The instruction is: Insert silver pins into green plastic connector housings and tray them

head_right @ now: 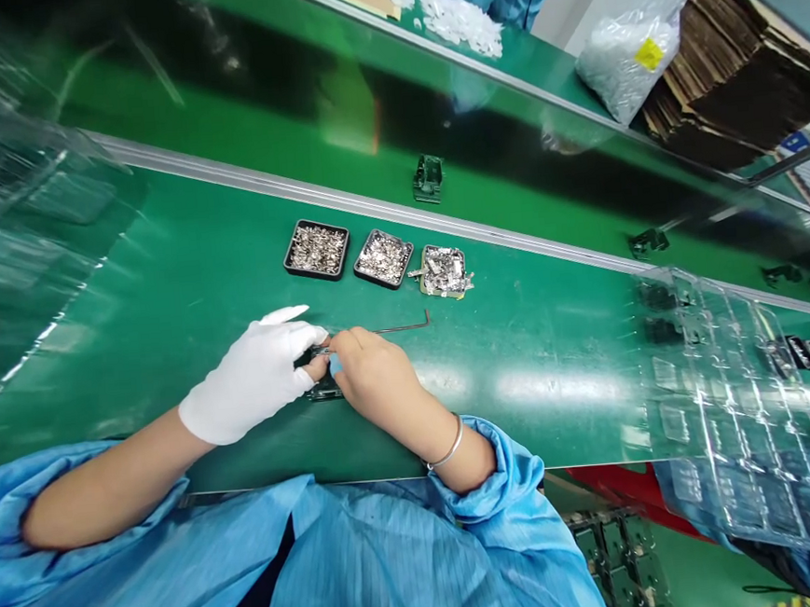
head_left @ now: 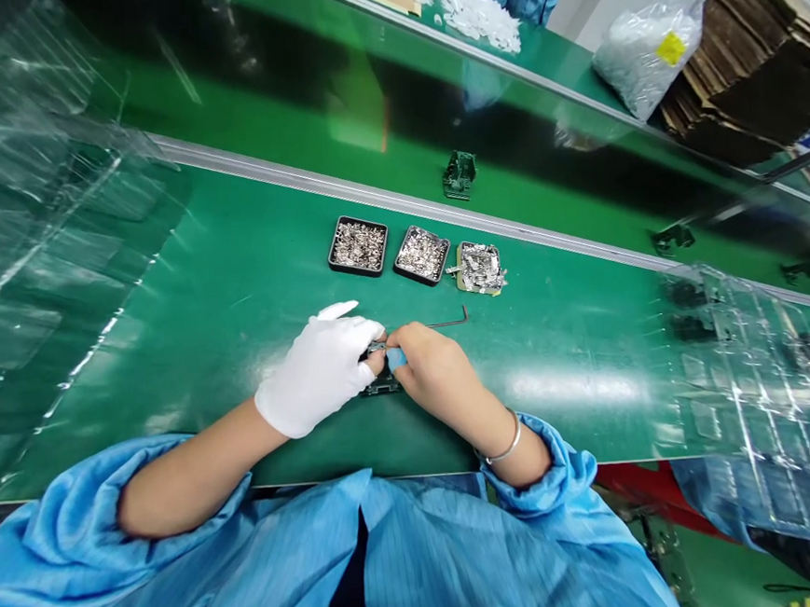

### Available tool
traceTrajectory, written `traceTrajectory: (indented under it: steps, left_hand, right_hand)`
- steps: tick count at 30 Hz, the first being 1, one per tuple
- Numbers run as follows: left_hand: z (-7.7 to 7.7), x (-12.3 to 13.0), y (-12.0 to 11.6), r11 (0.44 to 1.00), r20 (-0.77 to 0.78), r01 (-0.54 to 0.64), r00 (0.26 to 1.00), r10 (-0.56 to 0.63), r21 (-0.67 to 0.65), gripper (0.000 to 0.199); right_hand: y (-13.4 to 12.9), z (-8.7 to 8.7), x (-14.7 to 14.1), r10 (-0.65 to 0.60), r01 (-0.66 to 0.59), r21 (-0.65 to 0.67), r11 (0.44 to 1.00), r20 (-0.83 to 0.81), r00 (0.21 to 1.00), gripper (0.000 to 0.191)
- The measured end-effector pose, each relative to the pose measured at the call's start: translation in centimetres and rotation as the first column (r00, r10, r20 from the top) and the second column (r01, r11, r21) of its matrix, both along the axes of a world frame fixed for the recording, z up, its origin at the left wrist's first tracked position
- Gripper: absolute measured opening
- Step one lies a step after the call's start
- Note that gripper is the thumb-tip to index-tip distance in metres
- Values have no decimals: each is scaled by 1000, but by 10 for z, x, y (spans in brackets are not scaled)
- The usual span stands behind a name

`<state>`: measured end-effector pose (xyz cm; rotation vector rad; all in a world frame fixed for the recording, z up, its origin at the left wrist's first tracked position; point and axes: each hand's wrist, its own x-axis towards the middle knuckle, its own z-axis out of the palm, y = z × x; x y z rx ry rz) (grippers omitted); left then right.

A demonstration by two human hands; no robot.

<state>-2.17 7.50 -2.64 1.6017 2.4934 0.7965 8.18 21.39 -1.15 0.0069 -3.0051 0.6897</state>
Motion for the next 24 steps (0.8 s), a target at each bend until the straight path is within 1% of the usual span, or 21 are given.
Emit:
traceTrajectory:
  steps: [3,6,8,9,11,13,15,17,18,20,22,23,24]
  left_hand:
    - [1,-1,1,1000,37,-2,999,3,-4,20]
    - [2,-7,-3,998,183,-42,983,34,42,23]
    - [2,-10,-6,989,263,-83,964,49,120,37]
    - [1,-11,-8,984,277,-88,960,43,154,45]
    - [-3,-9,-10,984,258,-55,966,10,169,57]
    - [-6,-5,-9,995,217,-15,976,-8,104,60]
    - [-8,-1,-7,1000,192,-6,981,3,15,54]
    - [-7,1,-7,999,194,-23,981,30,-37,48]
    - [-6,0,-8,998,208,-35,977,44,-48,50]
    - [-4,-2,-12,997,249,-51,966,65,-61,59]
    - [-4,-7,-15,995,294,-51,953,74,-86,67]
    - [-5,-9,-16,994,311,-45,947,75,-101,68]
    - [-6,-11,-17,992,324,-42,943,77,-115,66]
  right_hand:
    - [1,0,0,-26,26,-55,998,-3,1000,23]
    - [10,-2,-1,-109,102,-166,981,-35,993,17]
    - [21,-5,-3,-221,204,-229,952,-50,974,13]
    - [27,-8,-4,-279,259,-246,934,-46,959,12]
    - [38,-14,-6,-339,327,-244,913,-10,941,12]
    - [47,-19,-7,-317,316,-214,924,33,948,15]
    - [55,-23,-7,-269,269,-187,945,28,963,18]
    - [63,-25,-6,-207,202,-146,968,-14,978,21]
    - [66,-27,-5,-173,169,-112,979,-26,985,21]
    - [73,-30,-4,-115,115,-21,993,-2,993,20]
    - [76,-33,-3,-107,105,53,993,36,994,24]
    - [76,-34,-2,-109,106,58,993,40,993,27]
    - [75,-35,-1,-103,102,31,994,36,994,30]
